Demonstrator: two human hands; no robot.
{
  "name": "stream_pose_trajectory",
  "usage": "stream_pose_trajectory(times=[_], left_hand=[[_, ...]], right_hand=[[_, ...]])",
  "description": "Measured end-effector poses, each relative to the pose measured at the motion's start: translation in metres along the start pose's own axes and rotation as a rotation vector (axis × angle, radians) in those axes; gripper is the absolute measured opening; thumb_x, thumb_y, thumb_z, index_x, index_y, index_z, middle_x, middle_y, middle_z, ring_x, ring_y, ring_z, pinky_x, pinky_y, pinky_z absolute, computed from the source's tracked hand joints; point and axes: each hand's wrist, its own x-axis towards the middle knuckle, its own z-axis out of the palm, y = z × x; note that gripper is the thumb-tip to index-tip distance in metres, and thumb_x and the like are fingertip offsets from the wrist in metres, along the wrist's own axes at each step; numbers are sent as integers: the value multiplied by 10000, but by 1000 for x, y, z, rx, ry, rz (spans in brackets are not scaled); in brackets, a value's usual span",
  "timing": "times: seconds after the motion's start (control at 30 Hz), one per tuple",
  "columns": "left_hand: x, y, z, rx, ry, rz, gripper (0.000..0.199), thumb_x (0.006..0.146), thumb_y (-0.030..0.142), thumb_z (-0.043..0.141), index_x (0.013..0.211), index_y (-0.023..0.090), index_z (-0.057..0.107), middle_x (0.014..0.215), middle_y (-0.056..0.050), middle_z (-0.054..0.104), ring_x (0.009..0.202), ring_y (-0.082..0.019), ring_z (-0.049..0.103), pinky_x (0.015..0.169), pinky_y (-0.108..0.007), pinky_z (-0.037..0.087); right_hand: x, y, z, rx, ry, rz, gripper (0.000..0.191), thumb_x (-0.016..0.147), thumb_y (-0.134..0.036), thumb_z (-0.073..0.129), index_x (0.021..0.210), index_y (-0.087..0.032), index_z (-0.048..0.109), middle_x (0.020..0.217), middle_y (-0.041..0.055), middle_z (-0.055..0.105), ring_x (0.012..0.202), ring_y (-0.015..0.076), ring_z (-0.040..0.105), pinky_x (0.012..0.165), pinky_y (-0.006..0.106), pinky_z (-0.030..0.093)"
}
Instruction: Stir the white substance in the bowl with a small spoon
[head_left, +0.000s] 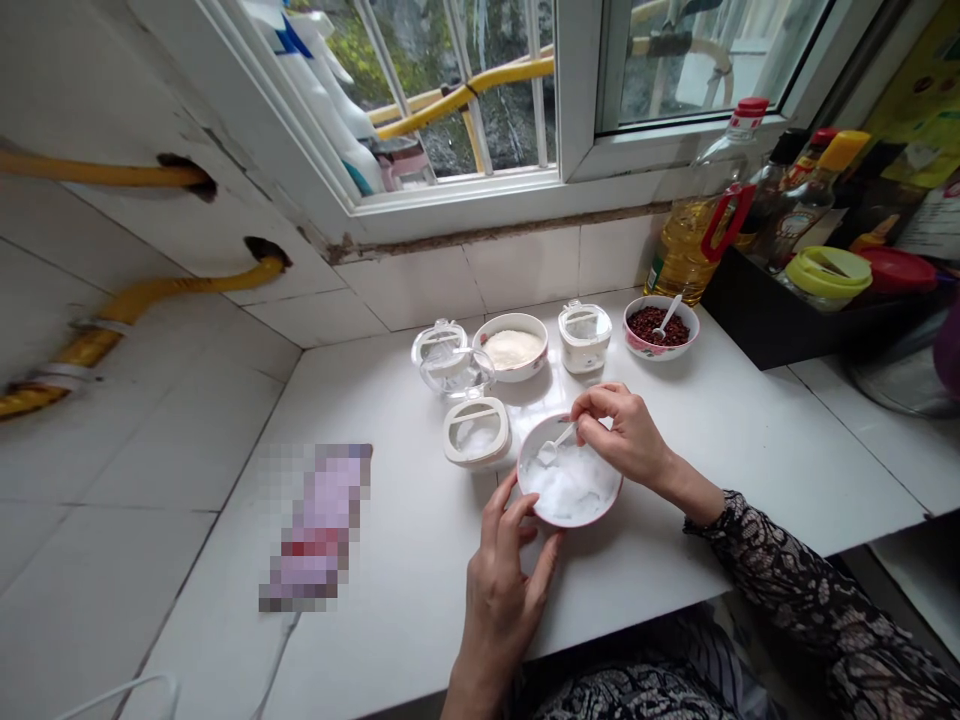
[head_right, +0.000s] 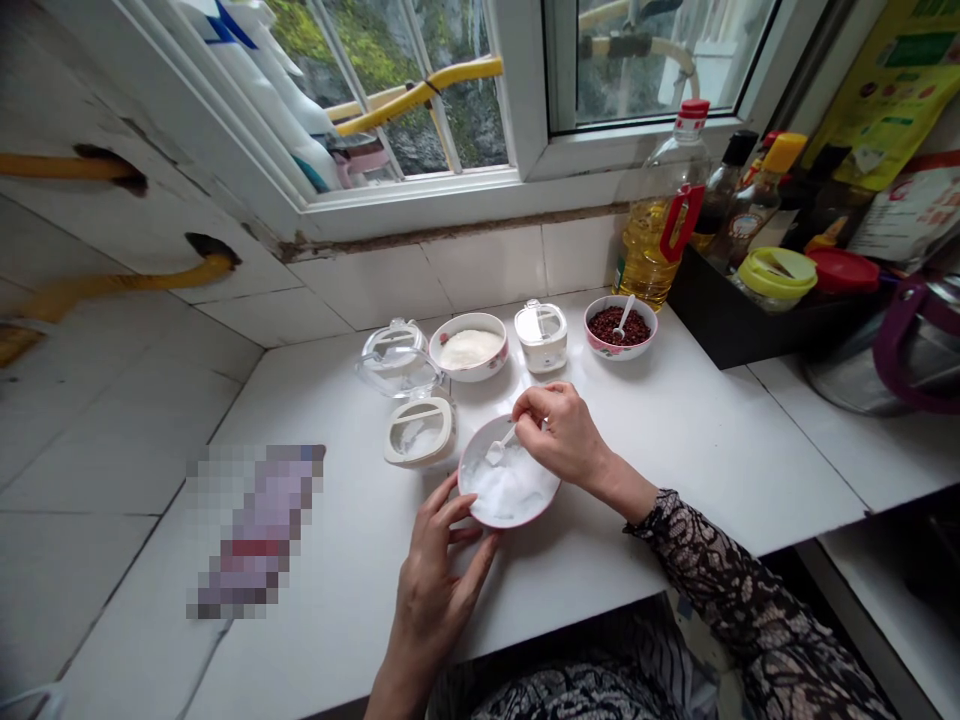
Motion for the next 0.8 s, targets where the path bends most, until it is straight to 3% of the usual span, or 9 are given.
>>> stream_pose_trajectory(times=[0.2, 0.37, 0.47, 0.57, 0.7, 0.8], left_hand=[[-1, 0, 0, 4, -1, -22, 304, 937, 215, 570, 1239, 224, 531, 1444, -154, 485, 950, -191, 721, 682, -284, 663], [-2, -1, 4, -23, 34, -27, 297, 940, 240, 564, 1236, 227, 533, 1444, -153, 491, 896, -185, 727, 684, -313, 669], [-2, -2, 3, -32, 23, -19, 311, 942, 228, 566, 1250, 232, 521, 1444, -158, 486, 887, -172, 728, 718, -307, 664], [-2, -2, 3, -40, 0, -16, 323, 940, 220, 574, 1256, 232, 513, 1449, -160, 479, 828, -147, 729, 725, -297, 661], [-4, -3, 4, -52, 12, -40, 316, 942, 230, 570, 1255, 232, 520, 1462, -155, 471, 841, -160, 731, 733, -317, 664], [-4, -3, 5, -54, 16, -42, 315, 945, 235, 567, 1257, 232, 521, 1460, -156, 471, 867, -168, 728, 729, -313, 663]], right_hand=[[7, 3, -8, 386, -25, 312, 92, 724, -185, 518, 688, -195, 603, 528, -15, 640, 539, 146, 601, 630, 297, 493], [9, 0, -3, 600, -1, 347, 66, 779, -255, 586, 781, -195, 615, 599, -5, 679, 611, 152, 658, 685, 312, 540], [4, -9, 7, 566, 11, 214, 103, 886, -304, 567, 900, -206, 597, 754, 23, 728, 754, 174, 711, 747, 337, 560], [-1, -17, 18, 346, 21, -55, 94, 953, -244, 505, 985, -210, 587, 912, 54, 744, 860, 183, 714, 840, 375, 544], [-3, -19, 25, -88, -55, -443, 199, 948, -113, 444, 1000, -203, 614, 852, 38, 740, 809, 179, 678, 989, 448, 451], [-1, -20, 18, -136, -14, -501, 222, 941, -95, 445, 1027, -207, 616, 859, 32, 743, 780, 174, 670, 993, 440, 441]])
